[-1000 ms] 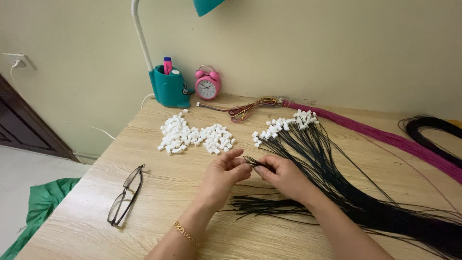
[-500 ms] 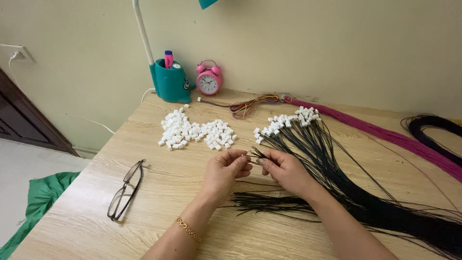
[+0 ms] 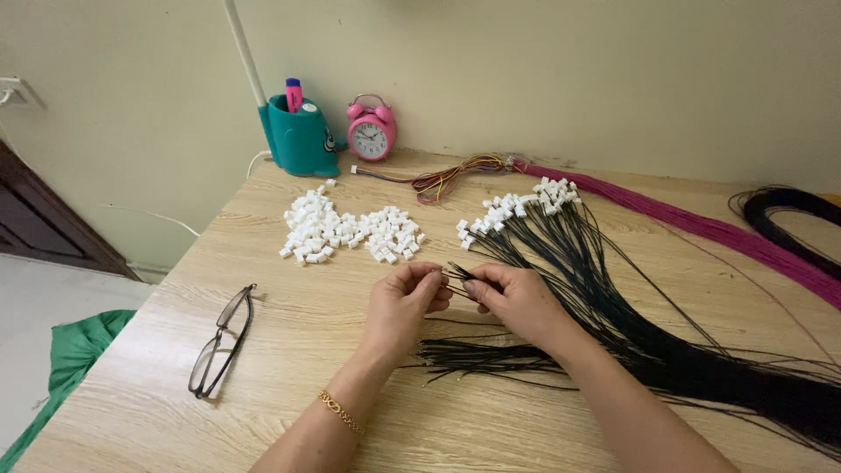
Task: The person assembles wire harnesses by hand, picking up small white plastic connectors and sliding them onto the ends of black wires. The person works at a wooden table, organizing the wires and connectors into neat piles as the task progresses.
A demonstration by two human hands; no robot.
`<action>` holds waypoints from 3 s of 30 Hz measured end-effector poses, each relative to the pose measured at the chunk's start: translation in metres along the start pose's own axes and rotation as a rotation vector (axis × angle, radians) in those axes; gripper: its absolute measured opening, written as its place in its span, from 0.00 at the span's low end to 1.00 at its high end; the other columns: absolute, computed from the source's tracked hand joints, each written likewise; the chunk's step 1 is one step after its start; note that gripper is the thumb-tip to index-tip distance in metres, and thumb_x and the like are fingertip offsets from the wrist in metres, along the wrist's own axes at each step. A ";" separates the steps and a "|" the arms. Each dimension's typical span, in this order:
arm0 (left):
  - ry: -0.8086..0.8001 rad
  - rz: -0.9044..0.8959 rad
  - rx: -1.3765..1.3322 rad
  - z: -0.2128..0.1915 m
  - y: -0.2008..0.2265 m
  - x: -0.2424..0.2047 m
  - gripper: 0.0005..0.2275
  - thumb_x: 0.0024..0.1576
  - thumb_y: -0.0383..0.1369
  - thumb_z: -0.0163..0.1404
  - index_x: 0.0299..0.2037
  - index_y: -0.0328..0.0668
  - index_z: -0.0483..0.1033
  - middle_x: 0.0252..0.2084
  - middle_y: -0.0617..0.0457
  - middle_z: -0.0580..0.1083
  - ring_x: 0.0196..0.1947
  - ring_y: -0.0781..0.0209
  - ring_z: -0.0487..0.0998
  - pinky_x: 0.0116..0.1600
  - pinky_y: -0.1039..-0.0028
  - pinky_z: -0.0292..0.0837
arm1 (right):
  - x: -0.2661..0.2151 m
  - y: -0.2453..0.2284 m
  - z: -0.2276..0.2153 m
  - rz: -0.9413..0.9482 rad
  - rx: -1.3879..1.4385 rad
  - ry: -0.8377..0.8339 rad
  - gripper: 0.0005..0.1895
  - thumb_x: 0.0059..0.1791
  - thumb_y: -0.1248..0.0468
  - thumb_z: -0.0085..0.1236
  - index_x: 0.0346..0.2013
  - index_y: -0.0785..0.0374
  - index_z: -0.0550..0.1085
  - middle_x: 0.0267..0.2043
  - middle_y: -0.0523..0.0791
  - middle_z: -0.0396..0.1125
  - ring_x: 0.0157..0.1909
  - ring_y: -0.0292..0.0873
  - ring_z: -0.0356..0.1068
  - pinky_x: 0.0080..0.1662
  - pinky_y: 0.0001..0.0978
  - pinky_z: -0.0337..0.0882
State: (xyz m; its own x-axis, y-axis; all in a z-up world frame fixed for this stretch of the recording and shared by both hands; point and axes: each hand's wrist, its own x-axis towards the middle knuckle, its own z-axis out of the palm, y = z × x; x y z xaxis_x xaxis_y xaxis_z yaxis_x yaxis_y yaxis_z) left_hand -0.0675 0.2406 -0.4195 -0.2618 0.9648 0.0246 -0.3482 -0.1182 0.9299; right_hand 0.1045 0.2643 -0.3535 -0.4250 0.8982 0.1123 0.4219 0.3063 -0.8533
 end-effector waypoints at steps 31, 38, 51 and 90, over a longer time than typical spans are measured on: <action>0.035 -0.044 -0.055 0.004 0.004 -0.002 0.10 0.55 0.25 0.54 0.46 0.32 0.75 0.36 0.39 0.78 0.32 0.50 0.82 0.38 0.65 0.84 | 0.006 0.004 0.000 0.027 0.066 -0.139 0.11 0.50 0.64 0.51 0.41 0.64 0.78 0.22 0.43 0.70 0.24 0.36 0.61 0.29 0.26 0.63; -0.006 -0.057 -0.054 0.004 0.004 -0.003 0.12 0.54 0.22 0.54 0.48 0.30 0.73 0.39 0.38 0.78 0.34 0.50 0.82 0.40 0.66 0.83 | 0.004 0.007 0.001 0.052 0.066 -0.067 0.10 0.50 0.62 0.52 0.39 0.62 0.79 0.22 0.45 0.72 0.23 0.37 0.65 0.29 0.27 0.66; 0.085 0.089 0.374 -0.027 0.033 0.020 0.11 0.54 0.26 0.55 0.47 0.40 0.75 0.36 0.46 0.78 0.25 0.60 0.79 0.24 0.77 0.78 | 0.009 0.016 0.003 0.045 0.057 -0.030 0.10 0.46 0.61 0.59 0.39 0.63 0.79 0.33 0.47 0.76 0.38 0.40 0.71 0.45 0.35 0.70; -0.061 -0.216 -0.162 0.005 0.023 -0.004 0.12 0.50 0.22 0.57 0.45 0.29 0.77 0.37 0.45 0.75 0.35 0.53 0.81 0.42 0.69 0.81 | 0.017 0.049 0.002 0.031 0.288 0.102 0.10 0.47 0.60 0.60 0.33 0.65 0.78 0.24 0.44 0.69 0.31 0.37 0.64 0.38 0.30 0.68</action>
State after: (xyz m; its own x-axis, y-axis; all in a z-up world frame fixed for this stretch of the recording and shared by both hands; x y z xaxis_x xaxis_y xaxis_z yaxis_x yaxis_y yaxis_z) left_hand -0.0699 0.2355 -0.3964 -0.1126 0.9836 -0.1412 -0.5307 0.0606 0.8454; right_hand 0.1161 0.2935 -0.3945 -0.3270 0.9371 0.1224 0.1827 0.1898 -0.9647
